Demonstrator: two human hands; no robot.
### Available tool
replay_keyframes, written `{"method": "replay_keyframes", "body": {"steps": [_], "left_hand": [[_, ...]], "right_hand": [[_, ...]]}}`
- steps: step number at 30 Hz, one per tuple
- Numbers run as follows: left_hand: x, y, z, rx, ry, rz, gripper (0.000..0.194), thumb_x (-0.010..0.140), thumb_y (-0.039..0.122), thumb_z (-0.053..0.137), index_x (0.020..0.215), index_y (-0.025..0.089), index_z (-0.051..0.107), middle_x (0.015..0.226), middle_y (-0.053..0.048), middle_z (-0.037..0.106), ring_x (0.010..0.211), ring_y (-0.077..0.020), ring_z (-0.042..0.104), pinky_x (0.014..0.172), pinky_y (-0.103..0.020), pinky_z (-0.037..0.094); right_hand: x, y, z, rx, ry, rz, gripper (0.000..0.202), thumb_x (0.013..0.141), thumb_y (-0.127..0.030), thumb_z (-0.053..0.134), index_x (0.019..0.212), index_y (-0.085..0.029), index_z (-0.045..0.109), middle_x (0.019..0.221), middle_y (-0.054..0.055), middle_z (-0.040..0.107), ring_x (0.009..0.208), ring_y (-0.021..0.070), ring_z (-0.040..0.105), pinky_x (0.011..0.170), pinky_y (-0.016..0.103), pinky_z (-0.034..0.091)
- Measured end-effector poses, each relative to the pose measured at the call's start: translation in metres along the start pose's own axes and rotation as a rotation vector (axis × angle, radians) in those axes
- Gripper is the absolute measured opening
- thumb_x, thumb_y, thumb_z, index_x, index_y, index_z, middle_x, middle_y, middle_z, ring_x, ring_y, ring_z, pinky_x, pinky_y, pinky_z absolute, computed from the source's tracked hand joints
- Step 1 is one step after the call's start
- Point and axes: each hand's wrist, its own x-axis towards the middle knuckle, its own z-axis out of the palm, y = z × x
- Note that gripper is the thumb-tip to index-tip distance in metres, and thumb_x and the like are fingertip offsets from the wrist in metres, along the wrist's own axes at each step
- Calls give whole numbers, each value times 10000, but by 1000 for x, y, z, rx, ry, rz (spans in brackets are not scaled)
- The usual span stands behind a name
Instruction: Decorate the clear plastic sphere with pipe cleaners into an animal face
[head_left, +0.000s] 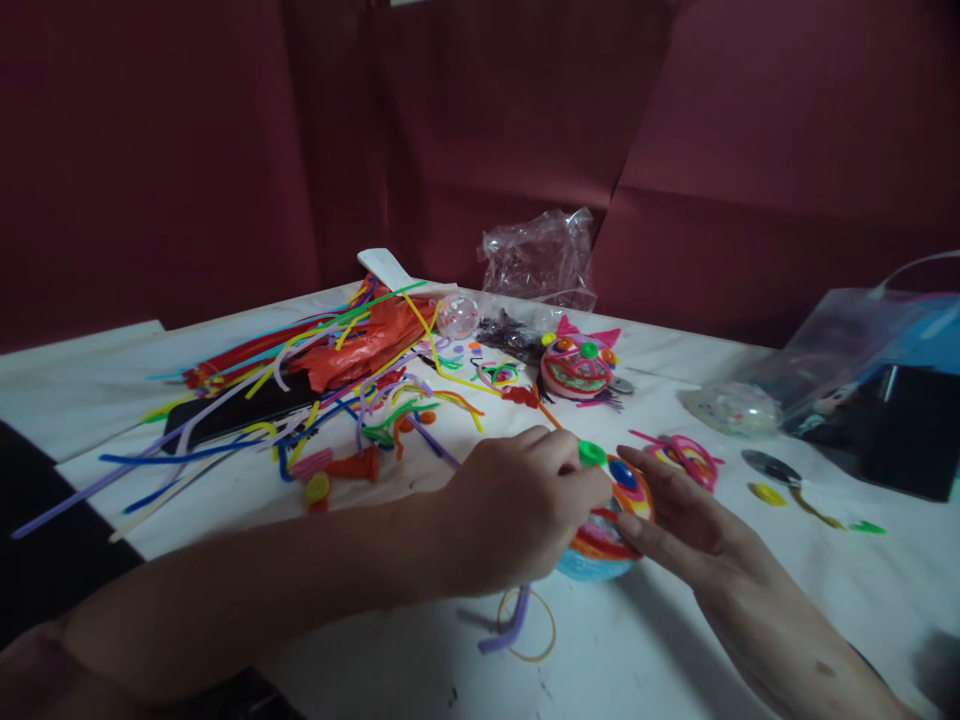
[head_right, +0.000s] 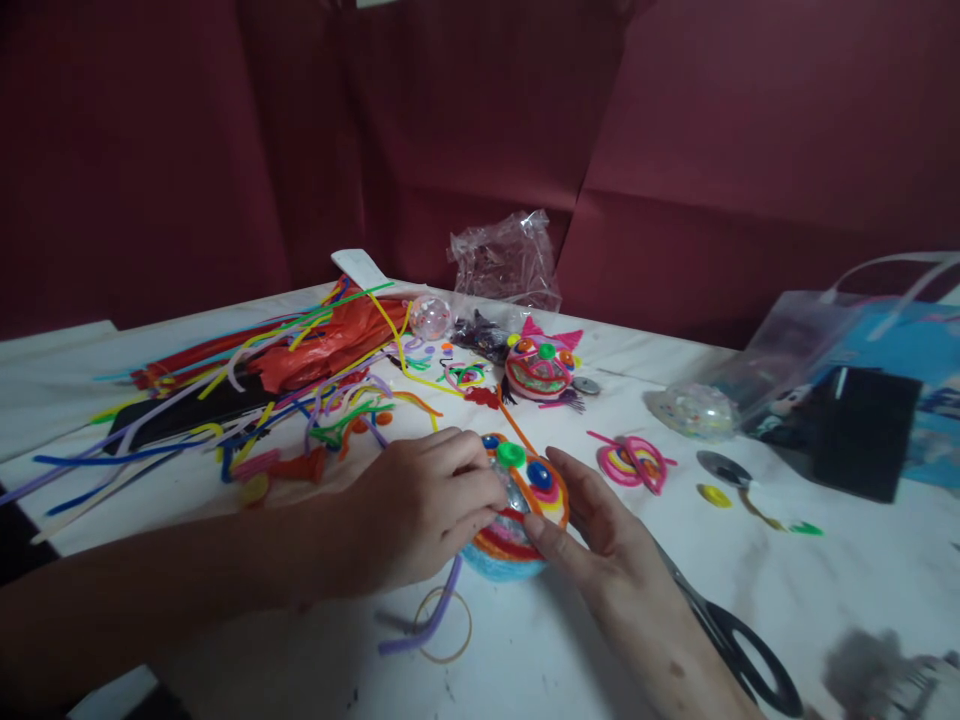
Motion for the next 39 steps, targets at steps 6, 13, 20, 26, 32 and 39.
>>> {"method": "replay_keyframes", "body": {"steps": [6, 13, 20, 26, 32, 39], "left_hand": [[5, 3, -3, -19, -45, -43, 88, 821, 225, 521, 830, 165, 584, 806, -26, 578, 751, -161, 544, 648, -271, 425], [6, 4, 1, 20, -12, 4, 60, 813, 210, 529, 777, 164, 543, 748, -11, 561, 694, -151, 524, 615, -267, 404], [4, 3, 5, 55, 23, 50, 69, 823, 185, 511, 762, 167, 538, 740, -11, 564, 688, -153, 519, 588, -262, 388], [4, 3, 4, 21, 7, 47, 77, 825, 180, 508, 757, 164, 541, 748, -12, 575, 693, -146, 521, 606, -254, 400], [5, 4, 6, 8, 22, 43, 87, 819, 189, 493, 750, 160, 537, 737, -14, 577, 686, -153, 524, 603, -267, 404], [3, 1, 8, 18, 41, 115, 74, 814, 156, 495, 756, 153, 542, 740, -25, 583, 689, -158, 527, 598, -269, 405]], "right_hand": [[5, 0, 1, -30, 8, -33, 631, 708, -459, 795, 1218, -203, 526, 1274, 69, 497, 1184, 276, 417, 916, 296, 462], [2, 0, 0, -71, 22, -26, 664, 706, -491, 781, 1233, -186, 516, 1295, 92, 472, 1214, 302, 371, 921, 342, 462], [4, 2, 0, -65, 12, -51, 629, 706, -484, 782, 1207, -201, 528, 1273, 83, 495, 1188, 291, 408, 900, 323, 473], [3, 0, 2, -81, 1, -57, 591, 745, -469, 761, 1216, -201, 525, 1283, 68, 487, 1202, 281, 391, 911, 298, 466], [2, 6, -1, -106, -5, -59, 648, 740, -499, 754, 1246, -189, 491, 1261, 96, 504, 1157, 289, 446, 890, 327, 481], [3, 6, -2, -126, 3, -75, 636, 732, -491, 761, 1234, -190, 511, 1286, 83, 483, 1194, 296, 400, 921, 334, 464]]}}
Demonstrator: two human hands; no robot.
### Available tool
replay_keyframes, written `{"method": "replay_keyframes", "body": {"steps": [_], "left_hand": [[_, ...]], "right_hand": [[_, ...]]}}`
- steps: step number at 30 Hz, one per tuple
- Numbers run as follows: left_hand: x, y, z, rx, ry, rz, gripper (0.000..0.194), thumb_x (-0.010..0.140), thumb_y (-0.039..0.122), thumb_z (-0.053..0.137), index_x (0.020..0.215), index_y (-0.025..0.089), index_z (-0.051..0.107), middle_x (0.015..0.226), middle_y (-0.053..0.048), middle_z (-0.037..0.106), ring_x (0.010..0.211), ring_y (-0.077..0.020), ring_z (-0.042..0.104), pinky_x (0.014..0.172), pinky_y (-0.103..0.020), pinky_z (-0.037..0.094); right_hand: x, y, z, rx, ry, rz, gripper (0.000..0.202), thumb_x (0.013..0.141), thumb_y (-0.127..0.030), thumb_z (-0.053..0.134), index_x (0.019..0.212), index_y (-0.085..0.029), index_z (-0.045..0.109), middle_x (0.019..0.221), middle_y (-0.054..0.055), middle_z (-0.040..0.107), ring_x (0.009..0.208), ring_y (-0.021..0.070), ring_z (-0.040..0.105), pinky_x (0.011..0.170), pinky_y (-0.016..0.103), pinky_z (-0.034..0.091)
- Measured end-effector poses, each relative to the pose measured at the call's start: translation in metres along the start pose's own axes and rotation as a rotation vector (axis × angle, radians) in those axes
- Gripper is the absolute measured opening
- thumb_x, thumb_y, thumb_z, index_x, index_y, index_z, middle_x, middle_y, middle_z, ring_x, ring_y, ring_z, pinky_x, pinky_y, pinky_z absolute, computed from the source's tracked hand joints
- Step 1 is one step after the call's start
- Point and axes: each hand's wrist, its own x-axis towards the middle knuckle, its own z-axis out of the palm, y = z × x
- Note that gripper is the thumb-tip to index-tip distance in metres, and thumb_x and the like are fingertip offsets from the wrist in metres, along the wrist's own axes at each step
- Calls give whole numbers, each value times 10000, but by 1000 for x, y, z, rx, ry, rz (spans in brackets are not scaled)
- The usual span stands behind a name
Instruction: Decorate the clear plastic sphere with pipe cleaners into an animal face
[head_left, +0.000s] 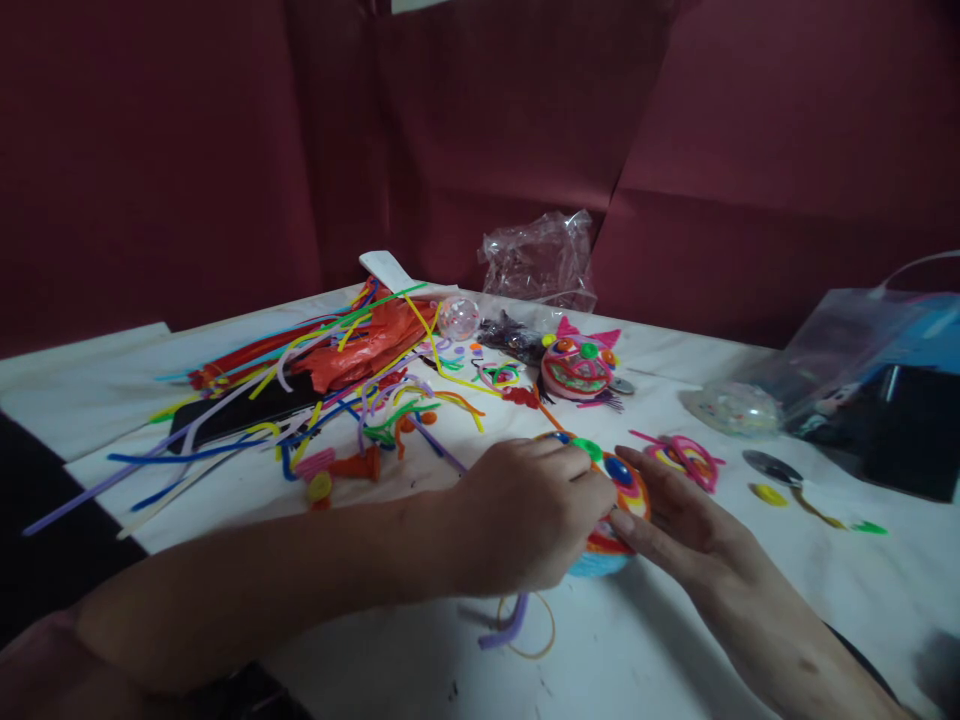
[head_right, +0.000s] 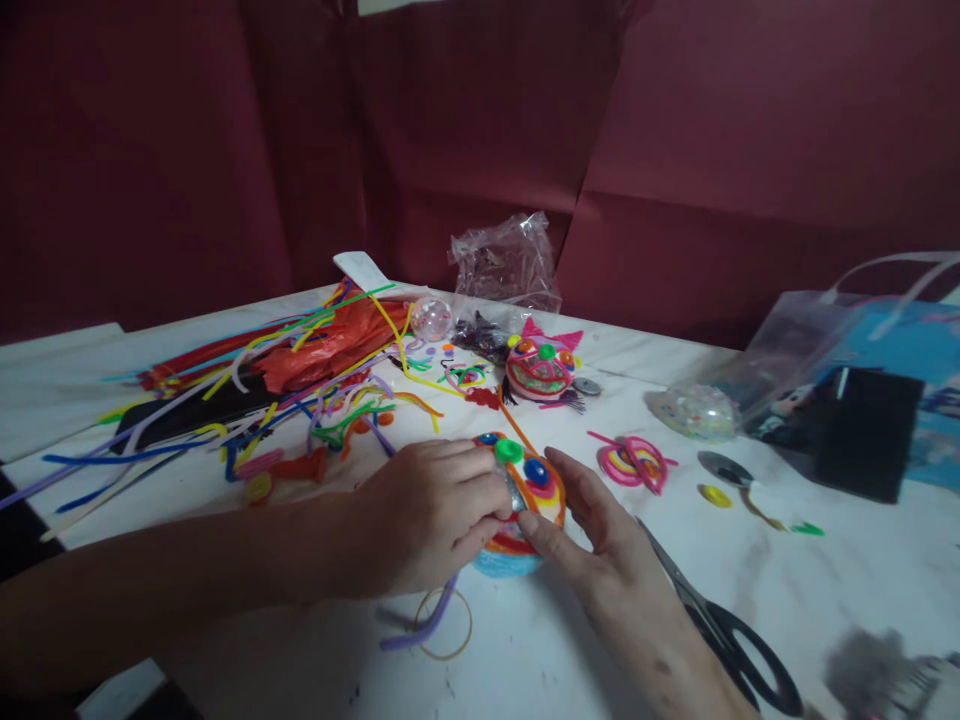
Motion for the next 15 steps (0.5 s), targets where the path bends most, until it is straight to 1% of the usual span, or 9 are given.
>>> {"method": "replay_keyframes", "body": {"steps": [5, 8, 12, 15], "left_hand": [[-1, -1, 2, -4, 18, 31, 74, 822, 155, 497, 762, 151, 542, 739, -25, 581, 684, -158, 526, 599, -269, 407], [-1, -1, 2, -40, 2, 8, 55, 816, 153, 510, 773, 148, 544, 762, -30, 588, 707, -160, 537, 618, -265, 418], [-1, 0, 2, -67, -2, 4, 53, 811, 148, 506, 787, 138, 553, 769, -40, 596, 717, -164, 543, 644, -269, 428], [-1, 0, 2, -61, -1, 8, 68, 816, 150, 500, 790, 134, 561, 765, -43, 596, 717, -165, 544, 646, -269, 426]], "right_hand": [[2, 0, 0, -5, -1, 5, 643, 738, -498, 753, 1243, -196, 494, 1302, 82, 465, 1198, 278, 398, 894, 307, 479], [2, -2, 1, -13, 1, 14, 671, 717, -521, 759, 1239, -195, 491, 1297, 96, 468, 1192, 292, 402, 916, 342, 458], [2, -2, 1, -10, -2, 40, 750, 696, -579, 748, 1262, -189, 449, 1249, 128, 505, 1145, 323, 448, 929, 411, 438], [2, -2, 2, -15, 4, 44, 779, 680, -589, 752, 1261, -176, 437, 1222, 140, 522, 1116, 331, 473, 905, 417, 455]]}}
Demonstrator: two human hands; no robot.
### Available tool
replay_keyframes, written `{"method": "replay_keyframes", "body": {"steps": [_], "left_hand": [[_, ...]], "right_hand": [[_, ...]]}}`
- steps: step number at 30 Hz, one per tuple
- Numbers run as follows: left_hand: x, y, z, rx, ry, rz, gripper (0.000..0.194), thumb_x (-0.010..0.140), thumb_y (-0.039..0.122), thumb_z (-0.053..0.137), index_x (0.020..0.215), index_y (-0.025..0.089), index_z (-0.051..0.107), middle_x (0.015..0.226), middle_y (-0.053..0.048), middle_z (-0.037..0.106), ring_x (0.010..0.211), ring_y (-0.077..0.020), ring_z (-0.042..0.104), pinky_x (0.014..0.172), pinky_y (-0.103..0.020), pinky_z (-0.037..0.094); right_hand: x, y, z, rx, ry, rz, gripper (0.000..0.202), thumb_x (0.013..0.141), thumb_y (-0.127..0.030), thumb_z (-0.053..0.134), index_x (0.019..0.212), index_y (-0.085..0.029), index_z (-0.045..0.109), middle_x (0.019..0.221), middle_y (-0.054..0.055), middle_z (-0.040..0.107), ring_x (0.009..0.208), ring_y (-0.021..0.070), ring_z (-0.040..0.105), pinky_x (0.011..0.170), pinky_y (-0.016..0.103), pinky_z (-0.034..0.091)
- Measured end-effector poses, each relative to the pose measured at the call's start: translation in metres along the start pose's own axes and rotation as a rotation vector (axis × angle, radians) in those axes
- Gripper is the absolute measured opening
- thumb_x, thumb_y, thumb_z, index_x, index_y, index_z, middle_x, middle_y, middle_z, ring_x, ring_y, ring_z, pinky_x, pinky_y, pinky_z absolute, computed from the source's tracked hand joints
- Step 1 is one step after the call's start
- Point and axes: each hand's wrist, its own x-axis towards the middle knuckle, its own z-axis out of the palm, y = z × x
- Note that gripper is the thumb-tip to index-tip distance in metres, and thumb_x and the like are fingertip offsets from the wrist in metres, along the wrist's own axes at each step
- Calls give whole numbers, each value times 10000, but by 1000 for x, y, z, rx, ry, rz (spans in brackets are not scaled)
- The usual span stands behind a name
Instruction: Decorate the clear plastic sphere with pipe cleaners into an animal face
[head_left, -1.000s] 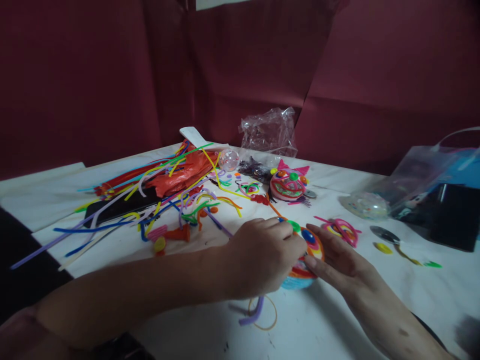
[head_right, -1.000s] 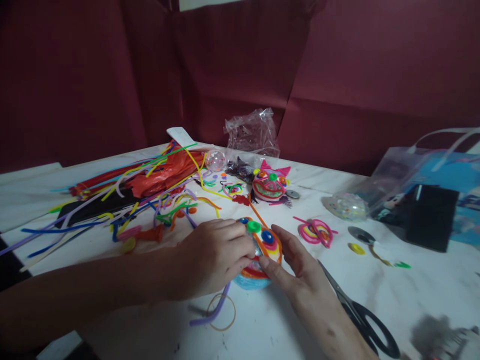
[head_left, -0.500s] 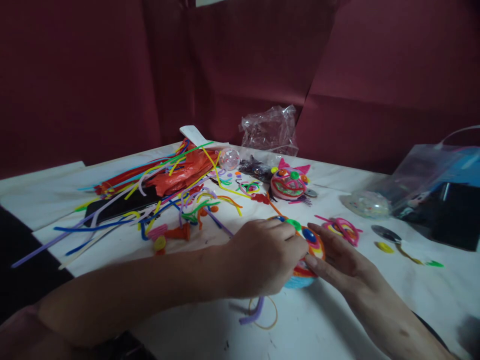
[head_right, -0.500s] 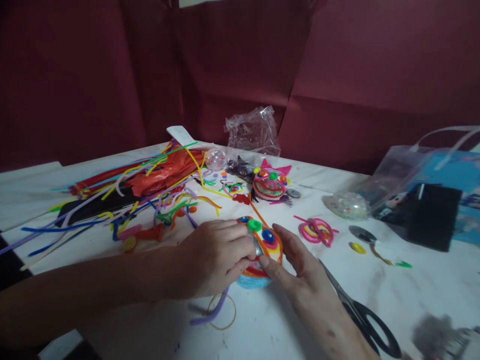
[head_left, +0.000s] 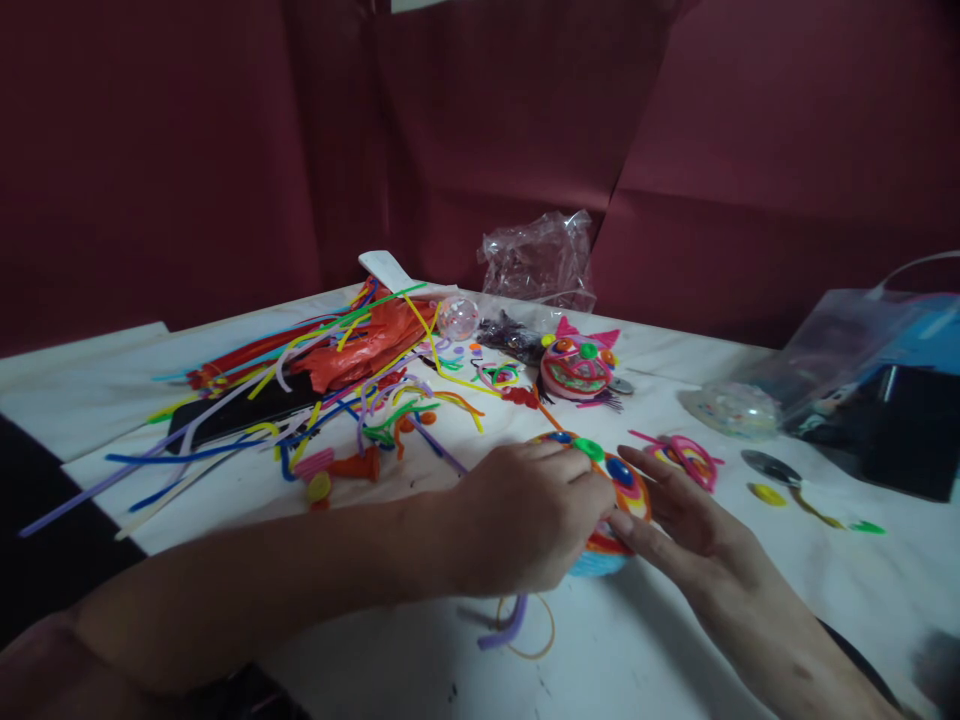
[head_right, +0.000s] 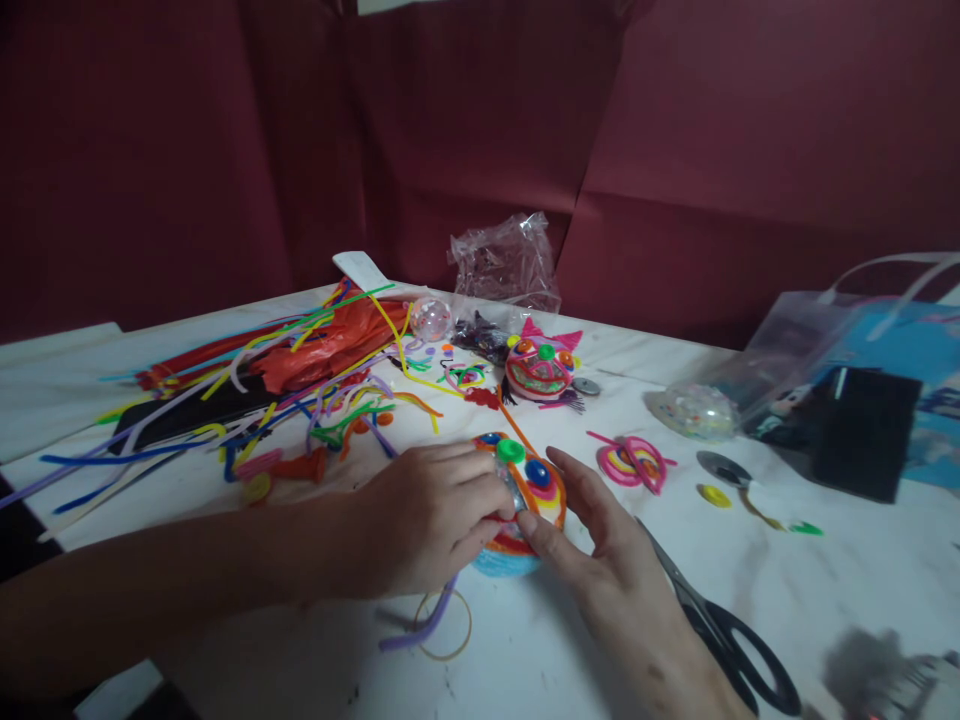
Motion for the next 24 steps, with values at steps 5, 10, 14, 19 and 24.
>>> {"method": "replay_keyframes", "body": {"steps": [5, 10, 14, 19, 24], "left_hand": [[1, -2, -1, 31, 24, 45, 74, 816, 148, 514, 780, 133, 577, 749, -38, 595, 693, -158, 532, 633, -261, 417], [2, -6, -4, 85, 13, 130, 136, 833, 123, 481, 782, 144, 605, 722, -28, 593, 672, -160, 518, 625, -265, 403], [3, -8, -7, 77, -5, 169, 144, 840, 122, 483, 835, 147, 625, 722, -23, 596, 700, -162, 526, 623, -265, 394], [4, -10, -8, 34, -44, 96, 183, 861, 158, 471, 896, 208, 644, 740, -9, 574, 674, -139, 511, 602, -245, 379], [5, -10, -6, 18, -58, 69, 164, 867, 188, 497, 900, 227, 653, 754, -5, 546, 682, -121, 492, 625, -227, 378]], "right_hand": [[1, 1, -1, -16, 12, -7, 763, 667, -580, 759, 1239, -175, 458, 1246, 130, 505, 1147, 331, 442, 907, 399, 453], [1, 1, -3, -15, -12, 11, 780, 671, -569, 757, 1257, -166, 434, 1219, 148, 523, 1122, 332, 469, 892, 414, 459], [1, 1, -5, -11, -18, 10, 772, 673, -555, 761, 1259, -175, 433, 1232, 140, 513, 1130, 332, 462, 925, 427, 434], [0, 0, -5, -11, -19, -3, 745, 679, -545, 759, 1249, -177, 451, 1246, 142, 501, 1154, 329, 438, 946, 428, 419], [0, -2, -4, -20, -20, -22, 718, 691, -527, 760, 1241, -173, 463, 1258, 140, 488, 1174, 337, 411, 967, 450, 388]]}}
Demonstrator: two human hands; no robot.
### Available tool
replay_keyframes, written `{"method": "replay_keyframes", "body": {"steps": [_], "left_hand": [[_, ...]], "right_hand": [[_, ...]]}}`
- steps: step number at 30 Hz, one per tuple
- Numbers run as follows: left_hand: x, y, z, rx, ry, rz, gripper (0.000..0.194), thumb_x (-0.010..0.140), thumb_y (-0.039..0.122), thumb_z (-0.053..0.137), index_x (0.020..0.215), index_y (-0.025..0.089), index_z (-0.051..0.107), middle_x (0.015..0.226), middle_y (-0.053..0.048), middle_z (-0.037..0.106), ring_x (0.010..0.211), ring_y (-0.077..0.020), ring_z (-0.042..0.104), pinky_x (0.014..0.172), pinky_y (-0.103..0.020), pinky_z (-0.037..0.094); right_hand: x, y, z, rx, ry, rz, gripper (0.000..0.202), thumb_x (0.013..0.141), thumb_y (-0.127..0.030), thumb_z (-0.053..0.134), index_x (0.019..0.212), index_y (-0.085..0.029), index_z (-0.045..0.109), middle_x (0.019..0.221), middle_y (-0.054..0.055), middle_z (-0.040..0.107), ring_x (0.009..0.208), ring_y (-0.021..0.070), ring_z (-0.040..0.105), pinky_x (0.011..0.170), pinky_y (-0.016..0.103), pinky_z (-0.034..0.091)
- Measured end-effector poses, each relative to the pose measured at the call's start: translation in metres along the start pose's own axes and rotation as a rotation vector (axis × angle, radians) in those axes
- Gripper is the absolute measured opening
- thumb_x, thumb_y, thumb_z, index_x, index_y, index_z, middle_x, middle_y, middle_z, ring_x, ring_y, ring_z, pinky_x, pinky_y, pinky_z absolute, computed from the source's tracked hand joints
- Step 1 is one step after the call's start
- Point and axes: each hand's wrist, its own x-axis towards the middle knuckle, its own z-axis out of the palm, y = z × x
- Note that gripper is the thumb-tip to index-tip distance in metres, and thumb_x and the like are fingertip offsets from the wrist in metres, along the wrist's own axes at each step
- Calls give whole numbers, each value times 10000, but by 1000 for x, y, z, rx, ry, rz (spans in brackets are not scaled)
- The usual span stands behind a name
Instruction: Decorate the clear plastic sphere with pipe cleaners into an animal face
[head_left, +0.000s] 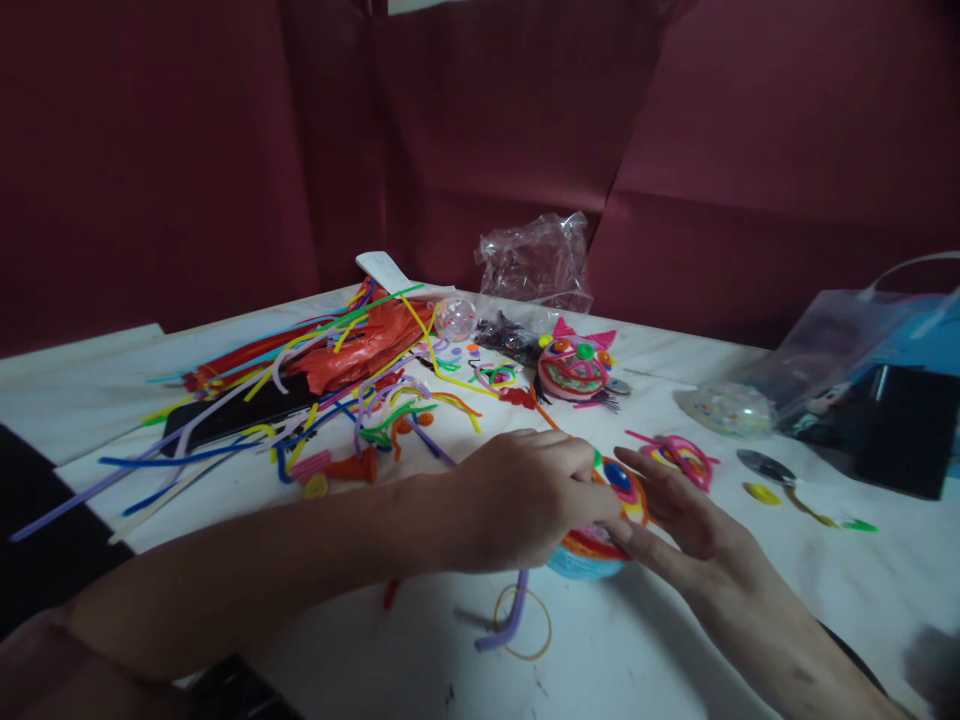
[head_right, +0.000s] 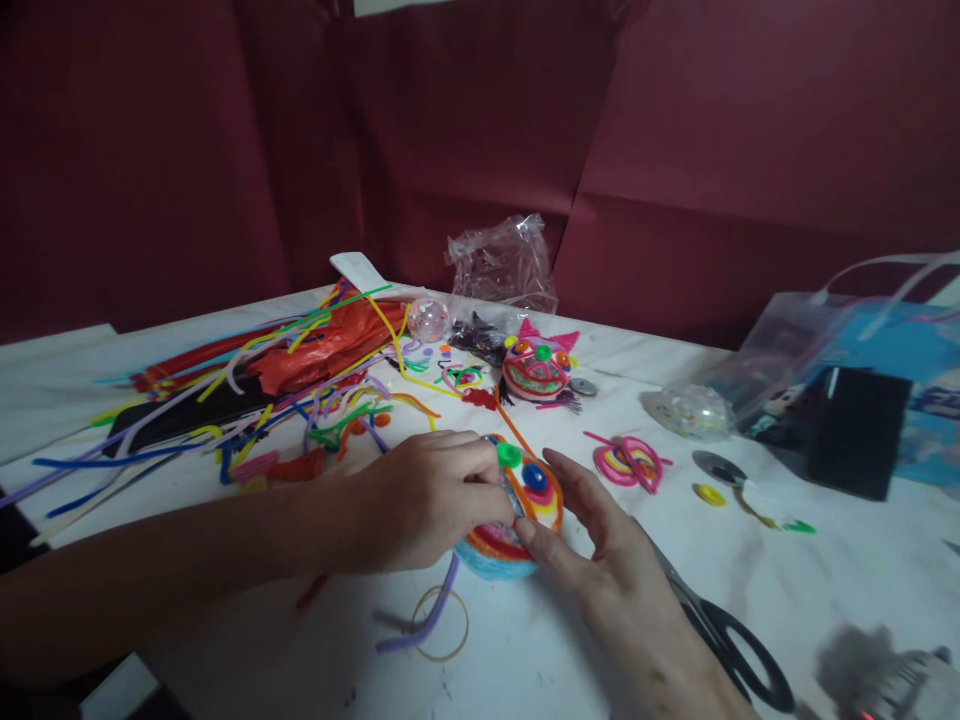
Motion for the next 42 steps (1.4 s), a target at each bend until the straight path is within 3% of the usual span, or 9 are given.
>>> {"method": "replay_keyframes", "body": {"steps": [21, 30, 36, 42], "left_hand": [[1, -3, -2, -112, 16, 13, 204, 805, 90, 518, 867, 196, 681, 749, -18, 504, 678, -128, 462, 618, -234, 364], [0, -1, 1, -222, 72, -71, 230, 811, 101, 479, 837, 172, 696, 1068, -122, 542, 1009, -224, 500, 879, -357, 427], [0, 3, 1, -350, 68, -168, 207, 809, 86, 483, 823, 150, 679, 1101, -123, 534, 1022, -191, 528, 894, -332, 444], [-1, 4, 0, -353, 37, -159, 195, 812, 89, 496, 875, 144, 672, 1105, -125, 542, 1054, -199, 516, 929, -347, 421]], "right_hand": [[1, -4, 1, -48, 29, 14, 767, 608, -525, 806, 1223, -174, 513, 1246, 132, 506, 1175, 345, 409, 950, 419, 418], [1, -6, 0, -82, 7, -1, 723, 666, -546, 751, 1228, -177, 486, 1278, 128, 480, 1184, 342, 400, 952, 435, 422], [1, -4, -1, -84, 6, 10, 769, 628, -548, 783, 1234, -174, 492, 1286, 126, 473, 1200, 352, 375, 980, 450, 387], [0, 1, -1, -121, -26, -36, 712, 739, -530, 729, 1296, -182, 455, 1321, 90, 443, 1218, 320, 359, 964, 375, 424]]}}
